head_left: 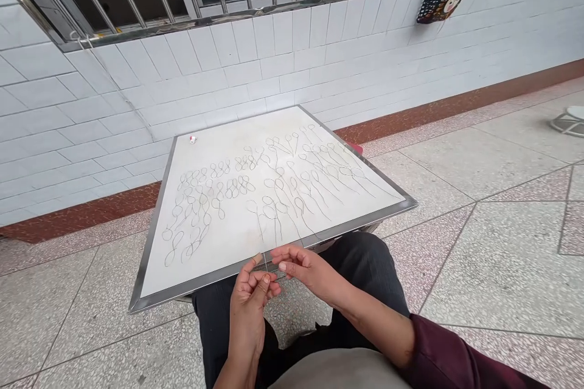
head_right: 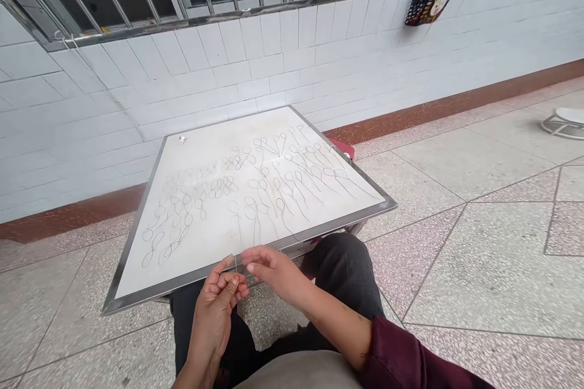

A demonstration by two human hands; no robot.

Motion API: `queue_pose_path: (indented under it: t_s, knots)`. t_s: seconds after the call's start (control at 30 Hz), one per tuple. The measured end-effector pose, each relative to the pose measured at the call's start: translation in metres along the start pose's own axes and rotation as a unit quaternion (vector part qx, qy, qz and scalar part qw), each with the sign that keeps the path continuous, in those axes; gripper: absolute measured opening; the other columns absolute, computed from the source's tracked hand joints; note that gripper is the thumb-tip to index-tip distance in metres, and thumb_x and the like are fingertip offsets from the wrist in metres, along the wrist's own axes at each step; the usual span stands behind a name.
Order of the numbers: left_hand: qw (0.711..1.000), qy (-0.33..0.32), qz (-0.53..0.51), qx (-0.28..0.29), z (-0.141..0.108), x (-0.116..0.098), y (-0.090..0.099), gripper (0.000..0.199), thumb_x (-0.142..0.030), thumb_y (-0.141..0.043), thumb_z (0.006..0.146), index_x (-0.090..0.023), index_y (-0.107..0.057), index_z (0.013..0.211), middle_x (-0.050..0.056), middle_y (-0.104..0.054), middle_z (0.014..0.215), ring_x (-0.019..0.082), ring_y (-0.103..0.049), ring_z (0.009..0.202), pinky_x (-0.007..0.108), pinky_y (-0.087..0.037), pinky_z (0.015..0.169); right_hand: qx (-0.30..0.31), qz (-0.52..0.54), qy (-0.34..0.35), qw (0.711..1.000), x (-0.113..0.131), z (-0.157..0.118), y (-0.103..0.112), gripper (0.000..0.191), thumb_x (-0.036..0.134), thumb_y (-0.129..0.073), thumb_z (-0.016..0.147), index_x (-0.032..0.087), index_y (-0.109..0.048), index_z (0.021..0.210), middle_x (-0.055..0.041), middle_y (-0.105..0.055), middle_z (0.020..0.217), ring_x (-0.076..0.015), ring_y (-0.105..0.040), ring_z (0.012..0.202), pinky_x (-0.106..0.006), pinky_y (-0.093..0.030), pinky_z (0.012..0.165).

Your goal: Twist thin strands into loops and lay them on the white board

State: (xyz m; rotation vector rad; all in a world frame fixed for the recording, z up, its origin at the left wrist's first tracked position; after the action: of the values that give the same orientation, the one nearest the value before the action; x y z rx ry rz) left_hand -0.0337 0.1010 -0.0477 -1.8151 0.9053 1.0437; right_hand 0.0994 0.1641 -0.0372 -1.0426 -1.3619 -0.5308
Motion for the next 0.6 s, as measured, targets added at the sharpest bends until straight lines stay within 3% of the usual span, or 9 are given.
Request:
queue_pose_path:
  t_s: [0.13, 0.27, 0.4, 0.6]
  knots:
    - [0.998, -0.015, 0.015, -0.054, 0.028, -0.007, 0.025, 0.061, -0.031, -0.086, 0.070, -0.015, -0.060, 0.123, 0.002, -0.072, 0.079, 0.014, -0.067, 0.067, 0.030, -0.058, 0.073, -0.020, -0.043, -0.017, 0.999, -0.023, -0.003, 0.018, 0.034, 0.049, -0.074, 0.081, 0.022, -0.073, 0.101, -0.0028, -0.070, 0.094, -0.0167, -0.060, 0.082, -0.031, -0.046, 0.072]
    - [0.996, -0.003, 0.022, -0.090, 0.053, -0.008, 0.042, 0.044, -0.020, -0.082, 0.075, -0.015, -0.061, 0.114, 0.003, -0.070, 0.074, 0.014, -0.068, 0.064, 0.030, -0.060, 0.070, -0.072, -0.065, -0.022, 0.995, -0.043, -0.010, 0.053, 0.037, 0.052, -0.073, 0.079, 0.020, -0.072, 0.096, -0.0018, -0.067, 0.086, -0.0154, -0.057, 0.073, -0.030, -0.042, 0.067]
    - [0.993, 0.026, 0.037, -0.106, 0.069, -0.005, 0.047, 0.031, -0.011, -0.079, 0.079, -0.014, -0.062, 0.105, 0.005, -0.069, 0.073, 0.015, -0.070, 0.062, 0.032, -0.061, 0.067, -0.115, -0.074, -0.015, 0.990, -0.052, -0.019, 0.084, 0.039, 0.055, -0.071, 0.080, 0.019, -0.072, 0.093, -0.0007, -0.063, 0.079, -0.0148, -0.054, 0.068, -0.029, -0.041, 0.064]
    - [0.991, 0.022, 0.064, -0.114, 0.081, -0.013, 0.046, 0.029, -0.008, -0.078, 0.080, -0.013, -0.062, 0.103, 0.004, -0.068, 0.077, 0.015, -0.072, 0.063, 0.032, -0.062, 0.067, -0.163, -0.110, -0.020, 0.980, -0.055, -0.037, 0.111, 0.042, 0.060, -0.068, 0.080, 0.020, -0.071, 0.092, -0.0025, -0.064, 0.080, -0.0159, -0.053, 0.067, -0.030, -0.043, 0.063]
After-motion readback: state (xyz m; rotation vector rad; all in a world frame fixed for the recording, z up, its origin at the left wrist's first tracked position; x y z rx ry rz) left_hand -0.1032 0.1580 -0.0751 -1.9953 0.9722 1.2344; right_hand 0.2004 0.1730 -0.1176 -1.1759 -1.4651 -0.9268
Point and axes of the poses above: each hand's wrist, its own z-axis towards the middle knuckle, its own y-axis out of the back of the hand, x = y × z, the point moved 8 cm from there along z, towards the middle knuckle
